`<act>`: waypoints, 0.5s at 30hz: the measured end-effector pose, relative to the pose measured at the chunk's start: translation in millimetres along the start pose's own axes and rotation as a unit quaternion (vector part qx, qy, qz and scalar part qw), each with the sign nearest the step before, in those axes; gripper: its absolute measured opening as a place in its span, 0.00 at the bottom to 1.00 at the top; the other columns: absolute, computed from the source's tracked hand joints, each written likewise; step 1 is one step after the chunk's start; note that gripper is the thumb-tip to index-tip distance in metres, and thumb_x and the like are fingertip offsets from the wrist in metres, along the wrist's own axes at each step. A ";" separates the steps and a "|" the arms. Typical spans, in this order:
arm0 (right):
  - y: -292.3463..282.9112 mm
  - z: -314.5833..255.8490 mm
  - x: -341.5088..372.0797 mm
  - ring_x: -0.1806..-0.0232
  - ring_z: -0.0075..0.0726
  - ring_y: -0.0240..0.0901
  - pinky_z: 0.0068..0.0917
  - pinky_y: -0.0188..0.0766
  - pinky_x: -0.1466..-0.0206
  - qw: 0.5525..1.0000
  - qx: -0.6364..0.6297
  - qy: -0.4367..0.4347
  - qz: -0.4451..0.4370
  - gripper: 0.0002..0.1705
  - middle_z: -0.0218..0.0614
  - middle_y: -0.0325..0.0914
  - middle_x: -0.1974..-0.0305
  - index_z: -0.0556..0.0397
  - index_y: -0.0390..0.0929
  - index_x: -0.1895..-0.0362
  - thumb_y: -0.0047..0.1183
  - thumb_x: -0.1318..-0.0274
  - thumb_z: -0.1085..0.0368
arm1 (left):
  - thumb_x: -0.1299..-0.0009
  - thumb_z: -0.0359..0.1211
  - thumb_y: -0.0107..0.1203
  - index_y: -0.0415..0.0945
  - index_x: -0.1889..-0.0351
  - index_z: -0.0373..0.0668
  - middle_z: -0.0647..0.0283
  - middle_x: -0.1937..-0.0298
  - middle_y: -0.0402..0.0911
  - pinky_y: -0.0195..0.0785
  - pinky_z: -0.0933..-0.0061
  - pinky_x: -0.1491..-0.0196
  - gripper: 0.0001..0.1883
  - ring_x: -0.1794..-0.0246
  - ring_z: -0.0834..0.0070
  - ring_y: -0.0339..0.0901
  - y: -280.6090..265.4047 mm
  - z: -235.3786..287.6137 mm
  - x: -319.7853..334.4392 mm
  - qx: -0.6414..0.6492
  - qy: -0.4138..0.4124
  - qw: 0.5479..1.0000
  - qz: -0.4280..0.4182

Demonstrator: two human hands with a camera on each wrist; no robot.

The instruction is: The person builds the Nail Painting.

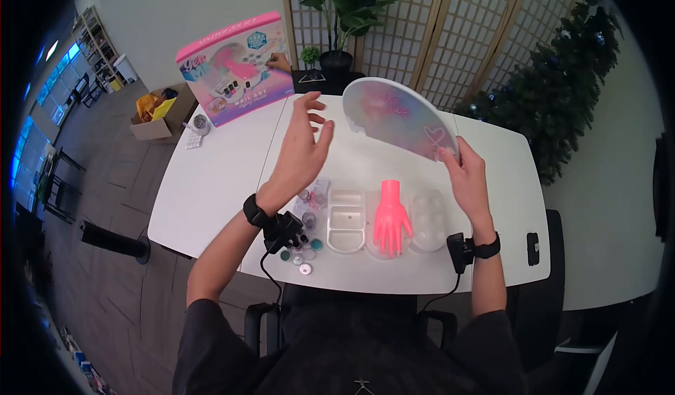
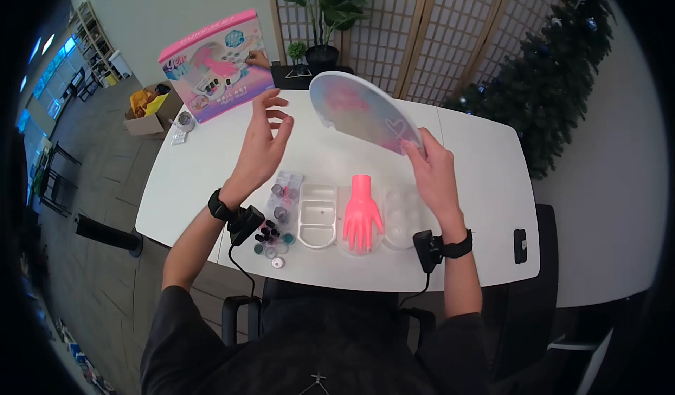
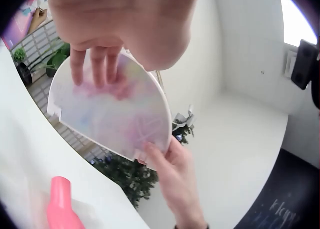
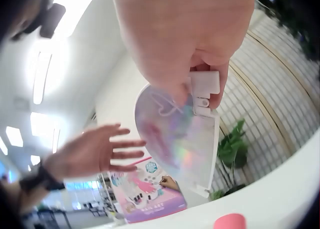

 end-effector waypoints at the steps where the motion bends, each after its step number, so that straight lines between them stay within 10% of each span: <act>1: -1.9 27.9 -7.4 0.56 0.17 0.75 0.28 0.74 0.53 0.998 -0.066 -0.010 -0.021 0.14 0.31 0.86 0.59 0.60 0.82 0.41 0.56 0.20 0.64 | 0.15 0.32 0.55 0.55 0.19 0.37 0.50 0.28 0.75 0.74 0.56 0.32 0.31 0.37 0.61 0.80 -8.3 -13.6 -4.5 -0.075 0.045 0.996 0.025; 4: -0.9 54.4 -11.7 0.51 0.20 0.77 0.25 0.74 0.45 0.979 -0.191 0.017 -0.075 0.16 0.29 0.87 0.51 0.60 0.81 0.37 0.56 0.19 0.64 | 0.16 0.31 0.56 0.56 0.16 0.40 0.48 0.25 0.75 0.72 0.54 0.29 0.34 0.32 0.56 0.79 -16.8 -37.6 -13.3 -0.143 0.104 0.983 0.050; 6: 3.7 73.4 -13.5 0.48 0.19 0.78 0.25 0.74 0.41 0.974 -0.198 0.030 -0.106 0.18 0.28 0.86 0.48 0.61 0.80 0.35 0.55 0.19 0.64 | 0.16 0.31 0.56 0.57 0.16 0.44 0.46 0.25 0.77 0.71 0.53 0.28 0.32 0.28 0.54 0.78 3.6 -47.1 -13.8 -0.138 0.072 0.981 -0.119; 11: 25.9 109.5 -16.0 0.44 0.21 0.78 0.26 0.73 0.36 0.961 -0.213 0.069 -0.160 0.20 0.29 0.86 0.44 0.61 0.78 0.31 0.55 0.19 0.64 | 0.17 0.31 0.55 0.78 0.37 0.36 0.47 0.53 0.91 0.81 0.53 0.44 0.14 0.51 0.48 0.90 27.1 -59.7 -10.6 -0.089 0.033 0.980 -0.176; 15: 30.8 135.1 -15.7 0.45 0.27 0.80 0.31 0.74 0.36 0.982 -0.081 0.056 -0.163 0.17 0.34 0.87 0.47 0.60 0.79 0.36 0.55 0.19 0.63 | 0.17 0.30 0.55 0.80 0.41 0.35 0.46 0.54 0.91 0.81 0.54 0.45 0.12 0.51 0.48 0.90 32.3 -55.7 -5.8 -0.112 0.019 0.976 -0.186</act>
Point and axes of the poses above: each hand's wrist, its own x-axis away from the middle knuckle, its own y-axis out of the palm, z = x × y, the point moved 7 cm from there along -x, towards the middle knuckle
